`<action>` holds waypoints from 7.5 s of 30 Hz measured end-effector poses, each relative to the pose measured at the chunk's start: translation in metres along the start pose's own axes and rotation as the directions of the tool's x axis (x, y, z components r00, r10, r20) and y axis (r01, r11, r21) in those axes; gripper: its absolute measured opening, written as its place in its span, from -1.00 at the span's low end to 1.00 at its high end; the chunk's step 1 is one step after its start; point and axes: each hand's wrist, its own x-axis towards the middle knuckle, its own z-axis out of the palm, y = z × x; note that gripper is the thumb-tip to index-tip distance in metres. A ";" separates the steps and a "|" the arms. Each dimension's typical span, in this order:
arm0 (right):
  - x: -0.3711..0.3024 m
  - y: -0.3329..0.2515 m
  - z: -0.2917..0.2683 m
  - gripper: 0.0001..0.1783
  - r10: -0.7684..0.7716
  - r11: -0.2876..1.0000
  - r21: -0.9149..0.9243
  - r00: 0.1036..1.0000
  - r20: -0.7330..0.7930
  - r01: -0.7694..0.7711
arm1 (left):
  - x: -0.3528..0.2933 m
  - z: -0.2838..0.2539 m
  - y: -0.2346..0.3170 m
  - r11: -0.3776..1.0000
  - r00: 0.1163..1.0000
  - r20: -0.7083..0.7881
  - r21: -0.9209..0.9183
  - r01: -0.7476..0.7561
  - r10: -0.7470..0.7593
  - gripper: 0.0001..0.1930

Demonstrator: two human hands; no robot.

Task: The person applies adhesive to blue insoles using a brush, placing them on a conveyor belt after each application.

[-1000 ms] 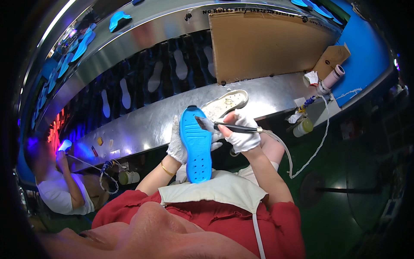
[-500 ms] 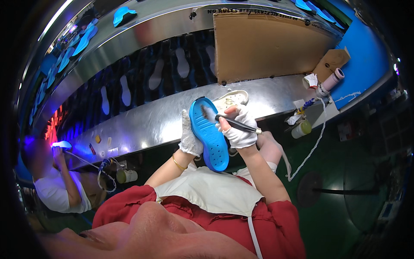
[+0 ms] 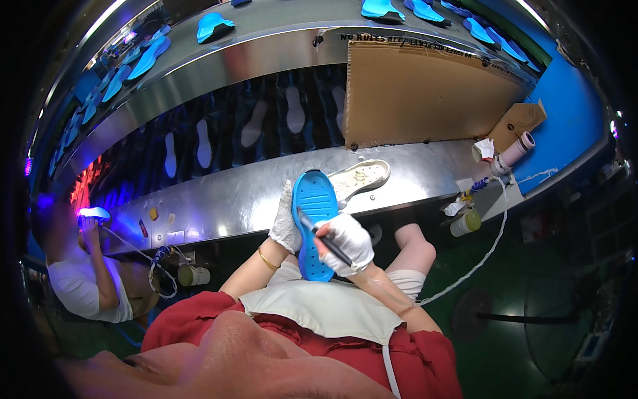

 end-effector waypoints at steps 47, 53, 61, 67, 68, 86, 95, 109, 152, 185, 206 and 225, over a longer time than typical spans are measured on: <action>0.019 0.008 -0.030 -0.92 0.581 0.292 0.873 0.798 0.162 -0.390 | 0.058 0.023 0.033 0.969 0.800 0.547 -0.156 -0.192 0.246 0.16; 0.021 0.010 -0.047 -0.87 0.367 0.845 0.406 0.929 0.034 -0.349 | 0.051 0.030 0.047 0.914 0.908 0.390 0.294 -0.278 0.151 0.17; 0.035 0.012 -0.074 -0.88 0.524 0.701 0.278 0.739 0.423 -0.656 | 0.068 0.009 0.063 0.713 0.969 0.243 0.686 -0.145 -0.037 0.09; 0.038 0.010 -0.058 -0.87 0.311 0.929 0.144 0.930 0.196 -0.341 | 0.076 0.036 0.062 0.713 0.984 -0.066 0.681 0.165 -0.164 -0.17; 0.038 0.012 -0.056 -0.87 0.234 0.971 -0.002 0.948 0.214 -0.239 | 0.075 0.037 0.063 0.674 0.981 -0.099 0.714 0.188 -0.168 -0.20; 0.053 0.018 -0.077 -0.88 0.445 0.831 0.290 0.880 0.166 -0.475 | 0.065 0.044 0.063 0.608 0.977 -0.171 0.765 0.215 -0.131 -0.18; 0.049 0.008 -0.101 -0.85 0.391 0.779 0.469 0.907 0.156 -0.416 | 0.033 0.062 0.077 0.917 0.967 0.166 0.319 -0.238 0.193 0.01; 0.039 0.027 -0.054 -0.83 0.243 0.955 0.220 0.948 -0.206 -0.197 | 0.012 0.020 -0.023 0.990 0.992 0.103 -0.107 0.088 -0.077 -0.28; 0.012 0.005 -0.029 -0.82 0.177 0.910 0.395 0.980 -0.094 -0.127 | 0.032 0.003 -0.001 0.979 0.960 0.257 -0.191 -0.063 0.112 -0.20; -0.003 -0.001 -0.025 -0.87 0.341 0.628 0.639 0.896 0.286 -0.443 | 0.027 0.040 0.057 0.992 0.949 0.307 -0.123 -0.028 0.065 -0.21; 0.043 -0.001 -0.058 -0.79 0.298 0.889 0.256 0.905 0.304 -0.379 | 0.053 0.050 0.055 0.810 0.942 -0.069 0.493 0.318 -0.328 -0.55; 0.038 -0.025 -0.064 -0.90 0.407 0.814 0.419 0.910 0.084 -0.403 | 0.031 0.043 0.041 0.988 0.991 0.075 0.120 0.102 -0.111 -0.34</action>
